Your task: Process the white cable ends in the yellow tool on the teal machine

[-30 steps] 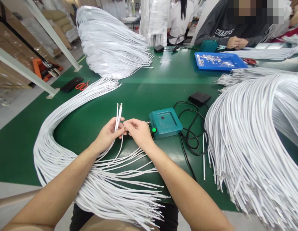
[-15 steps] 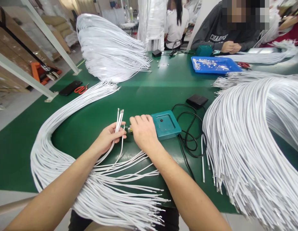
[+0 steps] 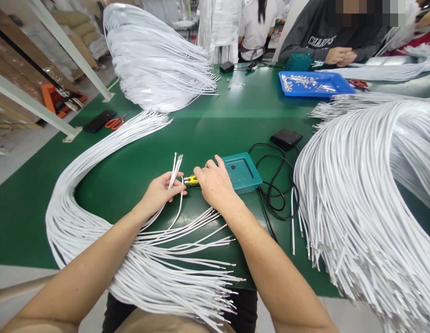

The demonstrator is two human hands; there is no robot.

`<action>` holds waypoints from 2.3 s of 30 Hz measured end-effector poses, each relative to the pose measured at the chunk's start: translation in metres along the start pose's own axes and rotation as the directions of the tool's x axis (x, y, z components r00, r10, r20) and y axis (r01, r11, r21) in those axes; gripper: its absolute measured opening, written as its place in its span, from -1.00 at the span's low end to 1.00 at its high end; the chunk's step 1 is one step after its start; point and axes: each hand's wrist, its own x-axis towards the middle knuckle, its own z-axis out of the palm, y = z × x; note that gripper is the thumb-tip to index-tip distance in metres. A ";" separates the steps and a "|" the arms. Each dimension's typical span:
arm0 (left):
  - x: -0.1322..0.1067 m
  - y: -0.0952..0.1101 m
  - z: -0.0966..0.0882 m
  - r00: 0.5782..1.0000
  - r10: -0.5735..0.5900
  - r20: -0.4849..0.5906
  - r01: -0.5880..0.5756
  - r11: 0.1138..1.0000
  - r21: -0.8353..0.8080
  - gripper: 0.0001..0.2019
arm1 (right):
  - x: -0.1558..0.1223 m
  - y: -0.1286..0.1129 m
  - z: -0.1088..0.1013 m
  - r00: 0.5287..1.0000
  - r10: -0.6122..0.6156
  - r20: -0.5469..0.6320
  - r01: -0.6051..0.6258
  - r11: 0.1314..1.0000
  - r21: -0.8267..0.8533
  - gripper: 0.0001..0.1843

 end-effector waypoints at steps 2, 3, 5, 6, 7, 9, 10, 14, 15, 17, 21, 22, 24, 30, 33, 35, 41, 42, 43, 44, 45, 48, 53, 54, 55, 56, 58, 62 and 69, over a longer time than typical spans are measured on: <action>0.000 -0.001 0.001 1.000 -0.001 -0.012 0.001 1.000 0.008 -0.53 | 0.001 0.000 0.000 1.000 0.005 -0.011 -0.005 1.000 -0.022 -0.79; 0.000 -0.002 0.002 1.000 -0.006 -0.017 0.006 1.000 0.014 -0.53 | 0.001 0.000 0.000 1.000 0.008 -0.015 -0.008 1.000 -0.030 -0.78; 0.000 -0.004 0.003 1.000 -0.015 -0.026 0.016 0.999 0.036 -0.55 | 0.001 -0.001 0.000 1.000 0.011 -0.016 -0.012 0.999 -0.040 -0.78; 0.001 -0.005 0.003 0.999 -0.019 -0.028 0.020 0.999 0.050 -0.56 | 0.001 -0.001 0.000 1.000 0.013 -0.014 -0.013 0.999 -0.044 -0.78; 0.001 -0.006 0.004 0.999 -0.022 -0.030 0.023 0.998 0.063 -0.57 | 0.001 -0.002 0.000 1.000 0.016 -0.013 -0.016 0.999 -0.048 -0.78; 0.001 -0.008 0.004 0.999 -0.025 -0.034 0.028 0.996 0.080 -0.57 | 0.002 -0.002 0.001 1.000 0.017 -0.003 -0.017 0.998 -0.052 -0.79; 0.001 -0.009 0.004 0.999 -0.027 -0.036 0.030 0.996 0.083 -0.57 | 0.001 -0.002 0.001 1.000 0.015 0.001 -0.015 0.999 -0.050 -0.80; 0.002 -0.009 0.004 0.998 -0.043 -0.039 0.045 0.997 0.064 -0.55 | 0.000 0.001 -0.002 0.994 0.081 -0.075 -0.084 0.996 -0.042 -0.82; 0.002 -0.008 0.004 0.998 -0.046 -0.039 0.049 0.997 0.059 -0.54 | 0.000 0.003 -0.003 0.985 0.129 -0.118 -0.137 0.989 -0.059 -0.78; 0.001 -0.006 0.004 0.998 -0.054 -0.036 0.056 0.997 0.059 -0.53 | -0.002 0.008 -0.003 0.952 0.242 -0.190 -0.264 0.959 -0.104 -0.69; -0.002 0.000 0.003 0.998 -0.063 -0.031 0.065 0.995 0.069 -0.52 | -0.004 0.016 0.003 0.922 0.340 -0.185 -0.369 0.917 -0.153 -0.60; -0.002 0.001 0.003 0.997 -0.063 -0.033 0.065 0.996 0.068 -0.52 | -0.005 0.017 0.005 0.924 0.339 -0.175 -0.366 0.917 -0.159 -0.60; -0.002 0.002 0.002 0.997 -0.064 -0.038 0.067 0.995 0.069 -0.52 | -0.005 0.017 0.007 0.927 0.334 -0.168 -0.360 0.919 -0.162 -0.62; -0.001 0.004 -0.005 0.997 -0.056 -0.046 0.057 0.998 0.017 -0.46 | -0.002 0.010 -0.001 0.930 0.297 -0.217 -0.319 0.945 -0.074 -0.65; 0.001 0.001 -0.011 0.998 -0.051 -0.029 0.049 0.997 -0.052 -0.49 | 0.001 -0.012 -0.007 0.980 0.117 -0.161 -0.099 0.988 0.118 -0.72; 0.001 -0.002 -0.013 0.999 -0.052 -0.010 0.051 0.993 -0.105 -0.57 | 0.001 -0.033 -0.007 0.987 -0.136 -0.081 0.153 0.951 0.269 -0.71; 0.000 -0.003 -0.012 0.998 -0.058 0.017 0.060 0.976 -0.209 -0.67 | -0.010 -0.078 0.007 0.902 -0.428 0.054 0.405 0.883 0.237 -0.78; -0.001 -0.001 -0.012 0.998 -0.062 0.018 0.064 0.972 -0.224 -0.66 | -0.012 -0.081 0.007 0.911 -0.401 0.094 0.369 0.896 0.248 -0.79; -0.001 0.001 -0.011 0.997 -0.071 0.014 0.072 0.967 -0.244 -0.65 | -0.013 -0.082 0.006 0.919 -0.363 0.150 0.313 0.907 0.280 -0.79; -0.002 0.002 -0.011 0.996 -0.086 0.013 0.086 0.960 -0.265 -0.64 | -0.013 -0.081 0.004 0.925 -0.318 0.208 0.243 0.916 0.320 -0.78; -0.002 0.003 -0.011 0.995 -0.103 0.017 0.104 0.953 -0.284 -0.63 | -0.012 -0.079 0.001 0.931 -0.262 0.253 0.162 0.921 0.354 -0.76; -0.003 0.003 -0.012 0.992 -0.093 0.087 0.114 0.952 -0.285 -0.63 | -0.006 -0.065 -0.008 0.964 -0.046 0.263 -0.058 0.926 0.372 -0.71; -0.005 0.002 -0.009 0.987 0.018 0.161 0.007 0.988 -0.153 -0.65 | 0.005 -0.030 -0.007 0.876 0.479 0.067 -0.372 0.579 0.725 -0.72; -0.006 0.003 -0.008 0.984 0.014 0.175 0.012 0.989 -0.147 -0.64 | 0.006 -0.026 -0.005 0.844 0.532 0.067 -0.358 0.465 0.810 -0.74; -0.006 0.005 -0.007 0.982 0.009 0.189 0.019 0.989 -0.149 -0.63 | 0.007 -0.023 -0.002 0.828 0.555 0.076 -0.331 0.374 0.866 -0.76; -0.007 0.006 -0.006 0.980 0.005 0.200 0.026 0.988 -0.153 -0.63 | 0.007 -0.022 0.000 0.823 0.561 0.091 -0.304 0.300 0.904 -0.78; -0.008 0.009 -0.004 0.981 0.012 0.194 0.023 0.984 -0.176 -0.68 | 0.008 -0.022 0.004 0.826 0.546 0.141 -0.271 0.164 0.949 -0.80; -0.008 0.011 -0.002 0.989 0.034 0.147 0.012 0.953 -0.303 -0.76 | 0.010 -0.031 0.010 0.847 0.479 0.230 -0.257 -0.010 0.966 -0.84; -0.004 0.009 0.000 0.997 0.066 0.027 -0.053 0.939 -0.340 -0.68 | 0.012 -0.043 0.012 0.877 0.420 0.232 -0.211 -0.095 0.973 -0.88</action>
